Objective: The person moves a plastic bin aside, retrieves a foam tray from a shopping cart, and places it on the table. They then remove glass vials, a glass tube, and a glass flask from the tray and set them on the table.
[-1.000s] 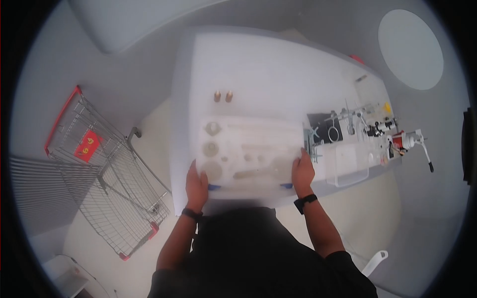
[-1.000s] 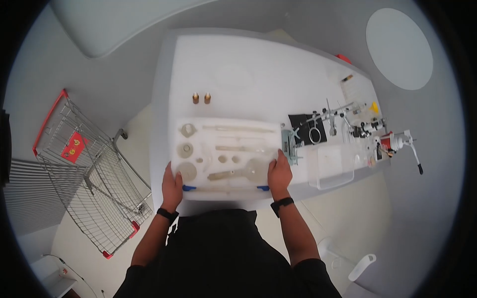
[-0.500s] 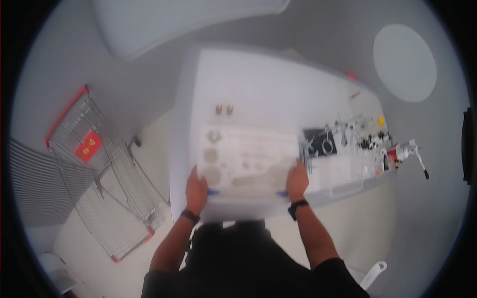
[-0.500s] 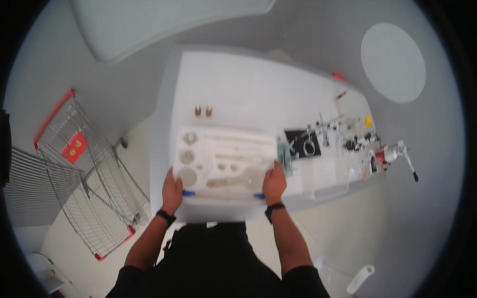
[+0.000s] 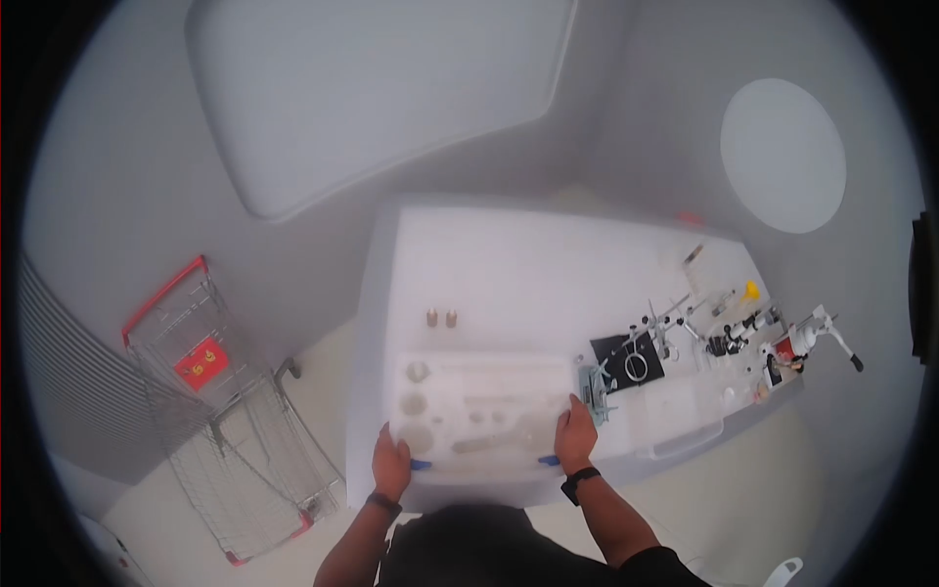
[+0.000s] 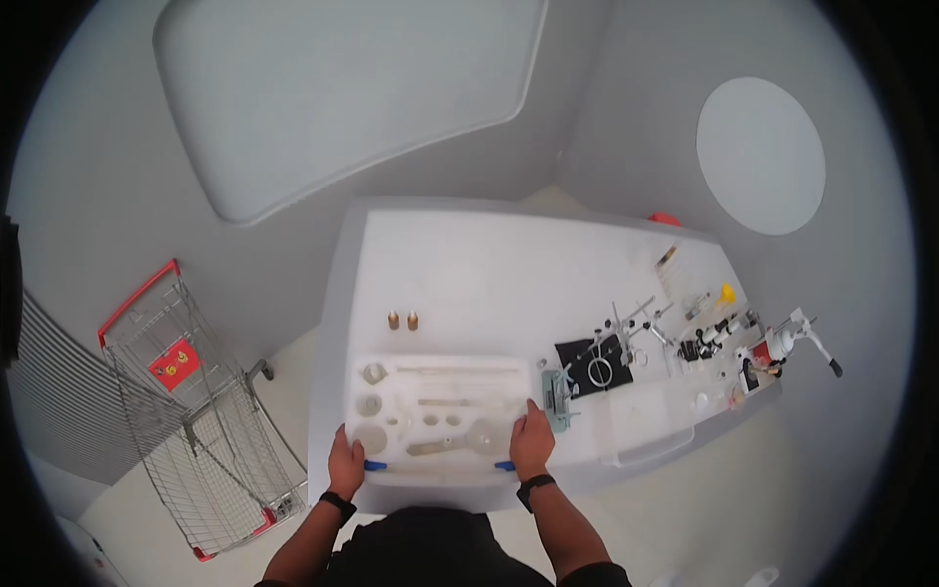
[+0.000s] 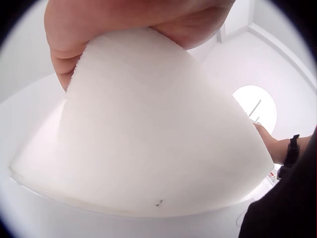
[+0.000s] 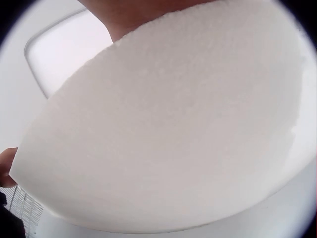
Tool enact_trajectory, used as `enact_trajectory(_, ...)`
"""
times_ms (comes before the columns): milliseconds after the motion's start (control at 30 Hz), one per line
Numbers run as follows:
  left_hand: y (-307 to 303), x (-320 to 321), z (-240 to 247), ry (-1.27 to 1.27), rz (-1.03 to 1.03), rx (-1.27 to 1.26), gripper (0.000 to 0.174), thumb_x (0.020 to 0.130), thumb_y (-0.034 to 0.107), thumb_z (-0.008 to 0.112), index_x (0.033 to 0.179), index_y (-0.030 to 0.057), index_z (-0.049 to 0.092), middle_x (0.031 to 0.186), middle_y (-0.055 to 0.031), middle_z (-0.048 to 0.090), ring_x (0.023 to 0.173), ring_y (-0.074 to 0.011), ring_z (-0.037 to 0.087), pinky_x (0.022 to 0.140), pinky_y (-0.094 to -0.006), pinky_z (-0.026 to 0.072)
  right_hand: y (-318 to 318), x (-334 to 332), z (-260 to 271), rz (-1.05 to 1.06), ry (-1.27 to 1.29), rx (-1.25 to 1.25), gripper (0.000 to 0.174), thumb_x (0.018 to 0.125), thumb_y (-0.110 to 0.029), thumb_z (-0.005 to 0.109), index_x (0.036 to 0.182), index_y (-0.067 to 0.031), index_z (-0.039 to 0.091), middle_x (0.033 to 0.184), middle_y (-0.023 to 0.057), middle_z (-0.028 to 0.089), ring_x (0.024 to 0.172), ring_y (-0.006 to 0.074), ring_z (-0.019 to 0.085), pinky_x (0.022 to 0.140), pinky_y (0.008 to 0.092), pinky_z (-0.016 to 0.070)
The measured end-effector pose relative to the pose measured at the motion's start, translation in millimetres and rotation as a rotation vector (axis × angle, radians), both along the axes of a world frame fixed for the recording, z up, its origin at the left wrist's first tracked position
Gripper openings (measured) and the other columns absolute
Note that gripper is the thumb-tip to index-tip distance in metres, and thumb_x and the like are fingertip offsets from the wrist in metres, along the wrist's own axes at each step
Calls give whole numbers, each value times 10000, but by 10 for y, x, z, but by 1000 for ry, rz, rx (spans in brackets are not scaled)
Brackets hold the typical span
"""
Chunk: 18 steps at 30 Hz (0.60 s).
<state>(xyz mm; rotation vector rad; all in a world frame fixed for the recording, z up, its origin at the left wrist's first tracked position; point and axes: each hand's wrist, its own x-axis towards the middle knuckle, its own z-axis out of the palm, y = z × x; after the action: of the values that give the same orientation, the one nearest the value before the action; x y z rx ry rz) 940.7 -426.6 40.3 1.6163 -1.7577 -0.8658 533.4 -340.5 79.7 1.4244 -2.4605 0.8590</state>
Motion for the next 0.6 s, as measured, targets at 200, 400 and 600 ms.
enact_trajectory(200, 20, -35, 29, -14, 31, 6, 553, 1089, 219, 611, 1596, 6, 548, 1437, -307, 702, 1309, -514, 679, 1117, -565, 550, 37, -47, 30, 5, -94, 12, 404, 1073, -150, 658, 1472, -96, 687, 1155, 161, 743, 1059, 407, 736, 891, 526, 609)
enact_trajectory(400, 26, -106, 107, -81, 105, 63, 498, 1085, 233, 616, 1546, 46, 600, 1279, -281, 787, 1159, -509, 754, 1003, -575, 600, 76, -129, 59, 65, -166, -20, 394, 1072, -146, 661, 1460, -93, 696, 1234, 160, 765, 1098, 396, 747, 927, 513, 615)
enact_trajectory(600, -6, -82, 165, -112, 117, -82, 407, 1084, 276, 665, 1407, 34, 711, 1233, -287, 797, 1134, -519, 753, 974, -580, 606, 38, -128, 111, 131, -312, -22, 347, 1051, -115, 680, 1390, -85, 748, 1140, 155, 772, 1013, 392, 754, 895, 488, 609)
